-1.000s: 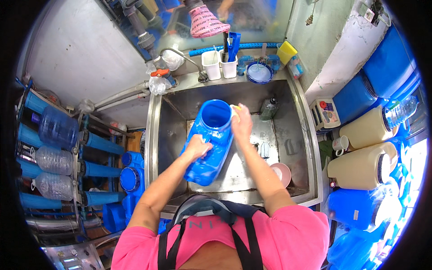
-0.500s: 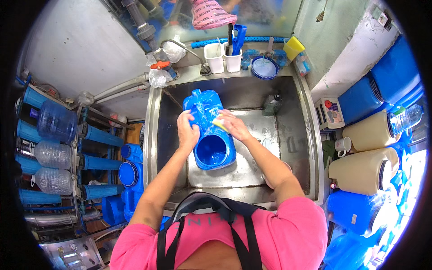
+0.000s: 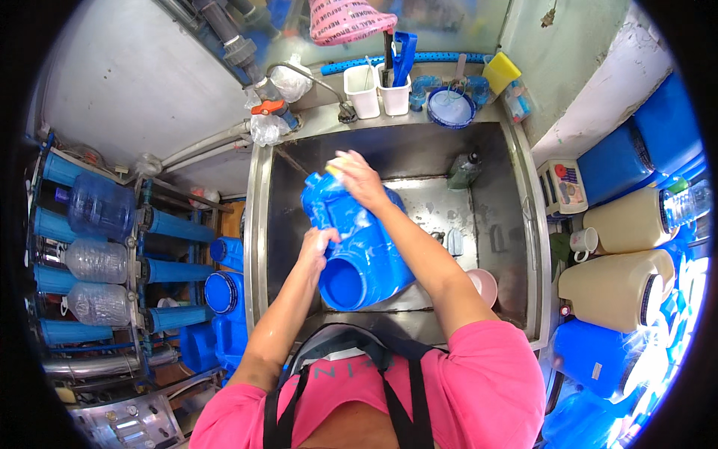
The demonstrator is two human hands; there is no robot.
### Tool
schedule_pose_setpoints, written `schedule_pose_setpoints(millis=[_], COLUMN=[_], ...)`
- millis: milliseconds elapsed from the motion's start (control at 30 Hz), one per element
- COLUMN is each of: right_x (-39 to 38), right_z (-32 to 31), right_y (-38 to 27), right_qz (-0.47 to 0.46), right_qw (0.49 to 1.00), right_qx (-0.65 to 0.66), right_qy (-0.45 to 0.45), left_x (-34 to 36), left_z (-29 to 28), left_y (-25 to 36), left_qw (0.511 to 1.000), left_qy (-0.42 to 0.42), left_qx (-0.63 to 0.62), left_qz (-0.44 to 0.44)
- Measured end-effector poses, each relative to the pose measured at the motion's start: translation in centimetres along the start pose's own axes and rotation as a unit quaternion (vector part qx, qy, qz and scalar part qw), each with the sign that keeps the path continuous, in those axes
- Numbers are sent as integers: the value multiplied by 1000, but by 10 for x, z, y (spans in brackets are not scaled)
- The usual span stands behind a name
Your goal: The person moves several large blue water containers to a stainless steel sink, rinses them with water, and scrubs the interior and exterior with a brush. The person handles multiple containers one at a time, placing them in the sink, cleaning them, and setting them aside.
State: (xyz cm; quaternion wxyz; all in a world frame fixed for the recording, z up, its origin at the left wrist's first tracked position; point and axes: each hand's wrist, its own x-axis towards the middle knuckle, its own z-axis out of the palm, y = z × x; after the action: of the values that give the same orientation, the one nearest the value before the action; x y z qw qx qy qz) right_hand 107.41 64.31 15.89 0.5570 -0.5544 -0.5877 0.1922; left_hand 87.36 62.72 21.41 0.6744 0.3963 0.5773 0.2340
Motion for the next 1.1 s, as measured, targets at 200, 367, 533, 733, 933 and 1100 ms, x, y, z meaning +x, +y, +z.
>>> schedule_pose_setpoints(millis=[200, 367, 533, 733, 933, 1100], right_x=[-163, -187, -217, -267, -155, -64], right_z=[-3, 59, 50, -15, 42, 18], right_y=[62, -70, -124, 46, -5, -98], right_qz=[462, 150, -123, 337, 229, -3], right_qw=[858, 985, 972, 901, 955, 995], right_qx=[-220, -75, -78, -242, -130, -89], right_qy=[50, 38, -184, 129, 138, 55], left_x=[-1, 11, 19, 54, 34, -18], left_z=[-88, -99, -109, -127, -82, -90], left_y=[-42, -60, -71, -57, -22, -29], left_qw=[996, 998, 997, 976, 998, 975], left_qy=[-29, 22, 46, -74, -31, -76], left_qx=[-81, -58, -59, -118, 12, 148], left_qz=[-2, 0, -19, -170, -49, 148])
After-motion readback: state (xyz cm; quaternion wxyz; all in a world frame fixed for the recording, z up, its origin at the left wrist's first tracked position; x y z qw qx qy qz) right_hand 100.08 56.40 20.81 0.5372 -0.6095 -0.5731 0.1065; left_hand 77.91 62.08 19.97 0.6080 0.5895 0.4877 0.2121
